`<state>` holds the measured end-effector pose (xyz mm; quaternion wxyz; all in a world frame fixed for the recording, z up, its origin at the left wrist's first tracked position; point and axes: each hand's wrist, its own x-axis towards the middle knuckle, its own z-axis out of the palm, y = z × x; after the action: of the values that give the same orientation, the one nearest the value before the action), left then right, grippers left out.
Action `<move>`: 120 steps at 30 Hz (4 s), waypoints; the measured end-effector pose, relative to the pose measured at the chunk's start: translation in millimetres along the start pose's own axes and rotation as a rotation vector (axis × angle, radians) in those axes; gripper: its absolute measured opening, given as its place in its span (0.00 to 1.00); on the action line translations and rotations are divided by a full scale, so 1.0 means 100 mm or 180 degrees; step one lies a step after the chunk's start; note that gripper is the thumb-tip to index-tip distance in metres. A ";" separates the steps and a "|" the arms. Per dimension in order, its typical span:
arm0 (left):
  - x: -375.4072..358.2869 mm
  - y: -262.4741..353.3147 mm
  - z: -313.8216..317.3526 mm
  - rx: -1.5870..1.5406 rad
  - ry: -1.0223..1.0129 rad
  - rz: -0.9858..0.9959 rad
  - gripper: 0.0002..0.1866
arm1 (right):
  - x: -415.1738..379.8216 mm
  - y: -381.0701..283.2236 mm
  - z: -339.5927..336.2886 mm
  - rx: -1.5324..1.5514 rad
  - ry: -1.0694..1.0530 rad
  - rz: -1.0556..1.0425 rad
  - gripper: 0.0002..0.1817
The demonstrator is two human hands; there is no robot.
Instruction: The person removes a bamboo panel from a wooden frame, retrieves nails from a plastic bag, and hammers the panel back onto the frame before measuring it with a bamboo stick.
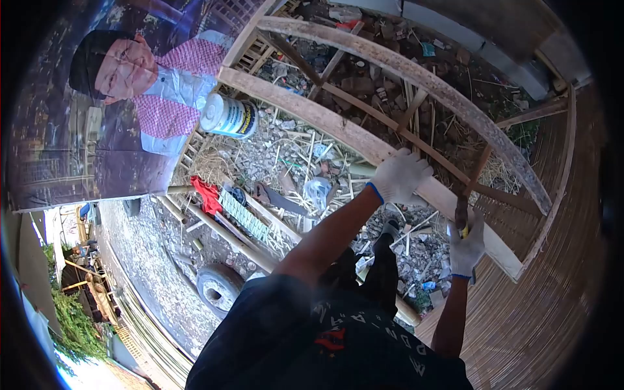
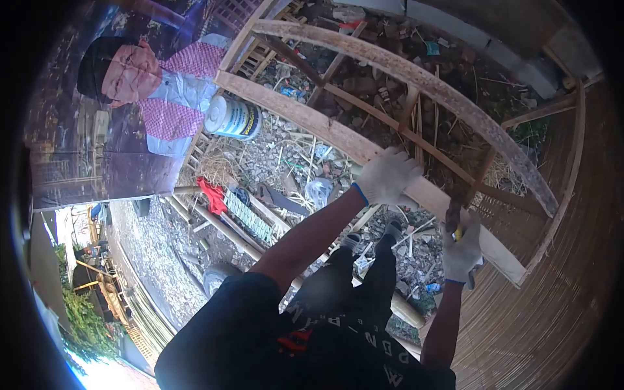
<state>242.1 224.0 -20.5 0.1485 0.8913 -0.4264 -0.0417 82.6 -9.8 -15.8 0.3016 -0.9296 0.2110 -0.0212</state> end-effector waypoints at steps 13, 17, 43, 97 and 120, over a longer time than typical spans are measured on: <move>-0.63 0.35 0.55 -0.0893 0.2211 -0.0343 0.29 | -0.07 -0.20 0.14 0.0399 -0.0209 -0.0762 0.33; -1.77 0.41 1.48 -0.1944 0.2212 -0.1184 0.28 | -0.07 -0.03 0.22 0.0023 -0.0052 -0.1048 0.32; -4.11 -2.18 6.32 -0.1748 0.2693 -0.4552 0.22 | -0.23 0.38 0.72 -0.2024 0.2305 -0.1158 0.46; -4.65 -2.85 6.18 -0.1956 0.2341 -0.4801 0.23 | -0.14 0.32 0.63 -0.1626 0.1235 -0.2348 0.47; -3.76 -2.11 5.93 -0.0704 0.3337 -0.3463 0.17 | -0.26 0.23 0.68 -0.1776 0.1356 -0.1887 0.49</move>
<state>42.8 503.1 -668.0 0.3785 0.8589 0.2057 0.2771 61.2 21.5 -82.7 -0.0294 -0.9704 -0.0091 -0.2396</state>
